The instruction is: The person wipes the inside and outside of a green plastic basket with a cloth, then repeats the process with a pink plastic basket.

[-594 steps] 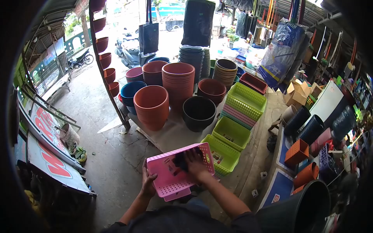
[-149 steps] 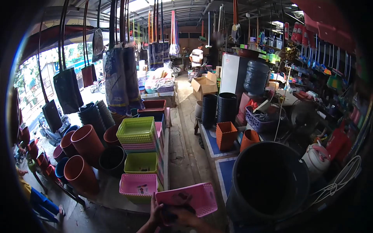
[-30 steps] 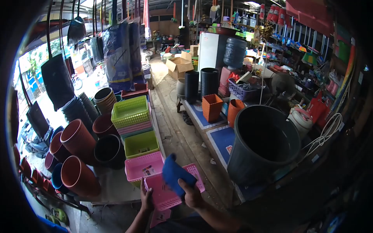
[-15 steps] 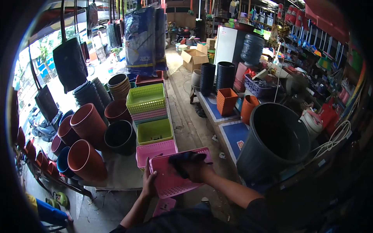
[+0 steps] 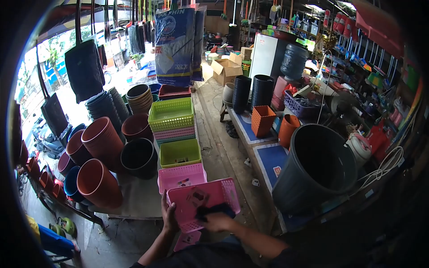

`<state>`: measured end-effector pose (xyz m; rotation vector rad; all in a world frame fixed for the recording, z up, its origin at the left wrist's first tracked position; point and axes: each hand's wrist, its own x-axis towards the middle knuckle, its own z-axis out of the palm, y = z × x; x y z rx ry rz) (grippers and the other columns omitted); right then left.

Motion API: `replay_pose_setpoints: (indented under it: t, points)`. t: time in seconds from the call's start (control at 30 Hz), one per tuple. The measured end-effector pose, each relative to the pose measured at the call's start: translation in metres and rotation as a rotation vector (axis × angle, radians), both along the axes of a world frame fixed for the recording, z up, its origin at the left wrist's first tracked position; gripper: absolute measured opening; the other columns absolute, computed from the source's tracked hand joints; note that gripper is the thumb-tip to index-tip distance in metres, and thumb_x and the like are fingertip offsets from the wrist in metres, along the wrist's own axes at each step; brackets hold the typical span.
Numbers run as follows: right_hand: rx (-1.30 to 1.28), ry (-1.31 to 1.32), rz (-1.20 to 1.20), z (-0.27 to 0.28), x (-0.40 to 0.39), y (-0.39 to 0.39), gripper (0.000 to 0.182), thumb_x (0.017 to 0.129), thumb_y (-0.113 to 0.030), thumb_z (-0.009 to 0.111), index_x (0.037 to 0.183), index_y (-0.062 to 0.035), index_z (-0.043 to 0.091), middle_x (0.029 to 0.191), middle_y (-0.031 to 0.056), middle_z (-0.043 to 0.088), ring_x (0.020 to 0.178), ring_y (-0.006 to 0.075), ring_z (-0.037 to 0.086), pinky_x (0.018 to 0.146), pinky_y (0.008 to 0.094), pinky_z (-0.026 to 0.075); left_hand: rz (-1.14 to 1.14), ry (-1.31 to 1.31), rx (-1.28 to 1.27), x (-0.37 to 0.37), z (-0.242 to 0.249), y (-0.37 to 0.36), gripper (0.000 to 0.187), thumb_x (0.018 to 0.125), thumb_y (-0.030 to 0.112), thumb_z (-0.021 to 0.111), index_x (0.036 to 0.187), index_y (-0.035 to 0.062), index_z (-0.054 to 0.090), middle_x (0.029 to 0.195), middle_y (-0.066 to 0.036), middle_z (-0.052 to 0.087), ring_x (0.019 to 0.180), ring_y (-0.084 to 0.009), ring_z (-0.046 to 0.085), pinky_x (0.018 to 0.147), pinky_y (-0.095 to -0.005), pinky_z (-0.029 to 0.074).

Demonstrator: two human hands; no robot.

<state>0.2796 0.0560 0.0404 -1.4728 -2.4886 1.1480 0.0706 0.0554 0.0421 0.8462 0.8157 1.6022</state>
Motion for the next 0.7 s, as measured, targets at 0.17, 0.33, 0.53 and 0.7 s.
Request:
replay_pose_setpoints:
  t: [0.17, 0.33, 0.53, 0.7]
  points:
    - [-0.128, 0.217, 0.07, 0.046, -0.047, -0.05, 0.048, 0.089, -0.038, 0.056, 0.114, 0.0022, 0.059, 0.105, 0.0259, 0.064, 0.099, 0.0393, 0.062, 0.089, 0.0438, 0.048, 0.054, -0.02, -0.013, 0.018, -0.016, -0.004, 0.084, 0.08, 0.029, 0.064, 0.149, 0.004, 0.024, 0.144, -0.018, 0.036, 0.133, -0.0289, 0.037, 0.111, -0.0421, 0.029]
    - [0.576, 0.011, 0.146, 0.047, -0.047, -0.071, 0.038, 0.084, -0.033, 0.061, 0.106, -0.0026, 0.057, 0.098, 0.0154, 0.065, 0.098, 0.0312, 0.063, 0.085, 0.0411, 0.046, -0.055, -0.14, -0.121, 0.013, -0.02, -0.007, 0.082, 0.083, 0.031, 0.06, 0.15, 0.0043, 0.021, 0.142, -0.017, 0.038, 0.131, -0.0291, 0.038, 0.11, -0.043, 0.028]
    - [0.494, -0.028, 0.22, 0.04, -0.027, -0.059, 0.037, 0.077, -0.022, 0.064, 0.108, -0.0034, 0.057, 0.101, 0.0149, 0.064, 0.099, 0.0292, 0.063, 0.085, 0.0417, 0.047, 0.299, 0.864, -0.032, 0.001, -0.051, -0.014, 0.07, 0.087, 0.038, 0.061, 0.145, 0.0077, 0.033, 0.137, -0.02, 0.042, 0.129, -0.0342, 0.039, 0.11, -0.0434, 0.028]
    - [0.405, 0.091, 0.21, 0.004, -0.012, -0.039, 0.045, 0.077, -0.019, 0.063, 0.12, -0.0049, 0.056, 0.111, 0.0146, 0.064, 0.107, 0.0307, 0.061, 0.092, 0.042, 0.046, -0.251, 1.389, 0.527, -0.032, -0.019, -0.007, 0.041, 0.085, 0.042, 0.064, 0.11, 0.0099, 0.065, 0.11, -0.019, 0.061, 0.107, -0.0385, 0.057, 0.095, -0.0479, 0.043]
